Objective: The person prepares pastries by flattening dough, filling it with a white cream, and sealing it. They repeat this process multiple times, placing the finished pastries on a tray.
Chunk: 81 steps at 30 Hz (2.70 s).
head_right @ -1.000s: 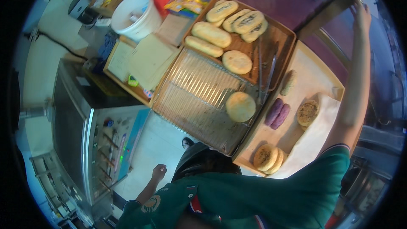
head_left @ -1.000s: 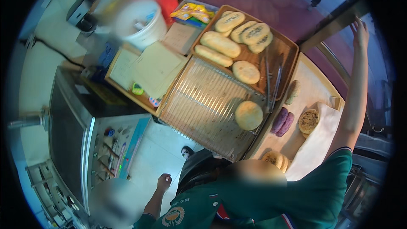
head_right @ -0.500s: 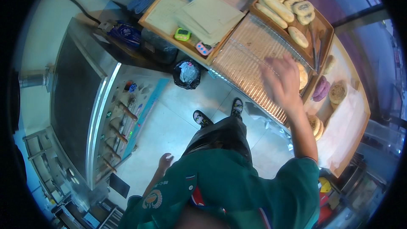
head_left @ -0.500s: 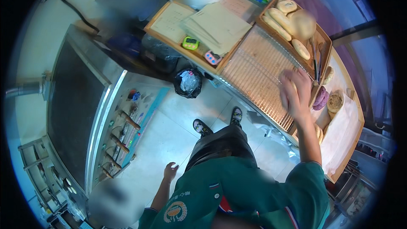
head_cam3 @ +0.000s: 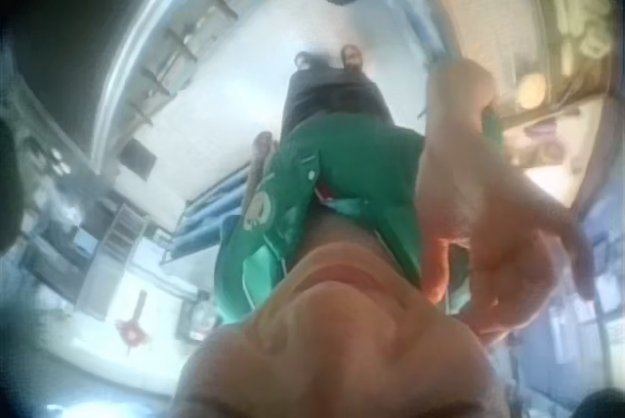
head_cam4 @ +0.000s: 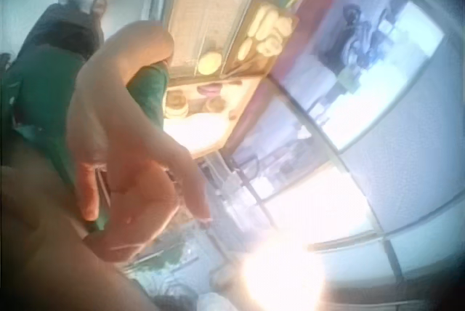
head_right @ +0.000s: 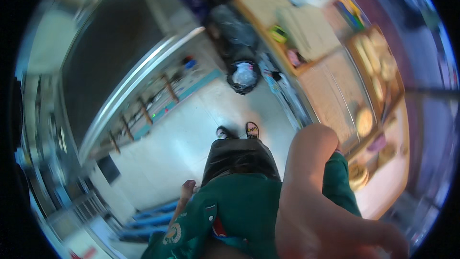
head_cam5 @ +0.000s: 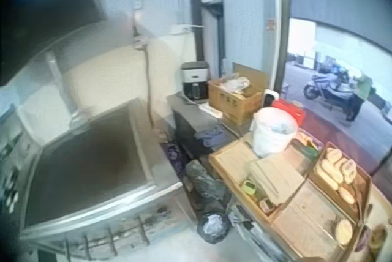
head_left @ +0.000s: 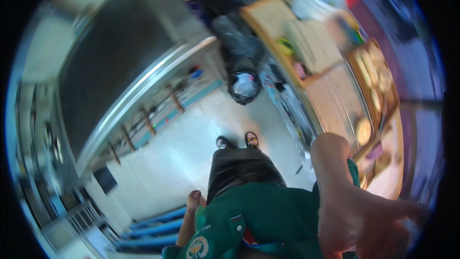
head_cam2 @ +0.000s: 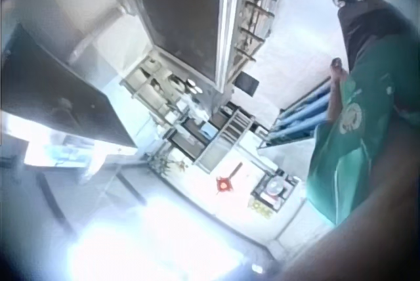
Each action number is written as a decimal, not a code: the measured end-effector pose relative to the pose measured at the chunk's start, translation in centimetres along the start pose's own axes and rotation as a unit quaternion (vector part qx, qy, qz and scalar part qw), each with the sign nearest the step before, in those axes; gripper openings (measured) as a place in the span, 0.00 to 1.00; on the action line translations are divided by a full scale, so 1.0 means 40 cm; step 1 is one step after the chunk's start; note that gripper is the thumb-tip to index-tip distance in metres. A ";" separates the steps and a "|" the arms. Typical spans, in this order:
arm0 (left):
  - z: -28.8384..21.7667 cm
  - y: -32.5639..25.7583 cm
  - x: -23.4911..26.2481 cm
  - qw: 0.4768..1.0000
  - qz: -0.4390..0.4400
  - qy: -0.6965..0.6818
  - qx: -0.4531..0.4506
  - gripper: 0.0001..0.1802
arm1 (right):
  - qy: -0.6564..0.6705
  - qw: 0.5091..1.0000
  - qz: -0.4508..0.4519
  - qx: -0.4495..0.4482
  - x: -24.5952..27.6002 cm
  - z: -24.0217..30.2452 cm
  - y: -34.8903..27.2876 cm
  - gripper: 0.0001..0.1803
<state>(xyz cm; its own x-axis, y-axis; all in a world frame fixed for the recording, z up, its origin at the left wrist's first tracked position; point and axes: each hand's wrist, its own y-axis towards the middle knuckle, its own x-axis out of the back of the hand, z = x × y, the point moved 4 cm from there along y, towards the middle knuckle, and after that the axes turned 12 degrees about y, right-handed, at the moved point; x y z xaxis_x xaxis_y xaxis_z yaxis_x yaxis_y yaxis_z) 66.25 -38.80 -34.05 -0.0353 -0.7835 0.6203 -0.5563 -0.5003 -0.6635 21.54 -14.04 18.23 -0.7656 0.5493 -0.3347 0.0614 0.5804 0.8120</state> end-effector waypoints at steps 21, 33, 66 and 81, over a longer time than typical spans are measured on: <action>0.484 -0.091 0.379 0.492 -0.401 -0.753 0.175 0.32 | 0.380 0.434 0.535 -0.617 -1.129 0.567 -1.519 0.19; 0.522 0.138 -0.042 0.767 -0.279 -0.430 0.386 0.10 | -0.082 0.006 0.533 -0.842 -0.502 0.507 -2.451 0.12; 0.373 0.322 -0.247 0.770 -0.212 -0.348 0.491 0.10 | -0.233 0.048 -0.101 -0.966 -0.164 0.519 -2.909 0.11; 0.408 0.321 -0.234 0.709 -0.176 -0.468 0.497 0.09 | -0.315 0.067 0.072 -0.944 -0.216 0.489 -3.063 0.19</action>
<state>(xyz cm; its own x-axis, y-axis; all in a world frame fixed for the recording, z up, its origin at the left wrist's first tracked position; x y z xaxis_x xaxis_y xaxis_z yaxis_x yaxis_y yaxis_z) 72.97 -43.92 -55.19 0.7861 -0.2141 0.5798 0.4827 -0.3733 -0.7922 33.15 -78.15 -87.73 -0.6288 0.7287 0.2713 -0.6065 -0.2413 -0.7576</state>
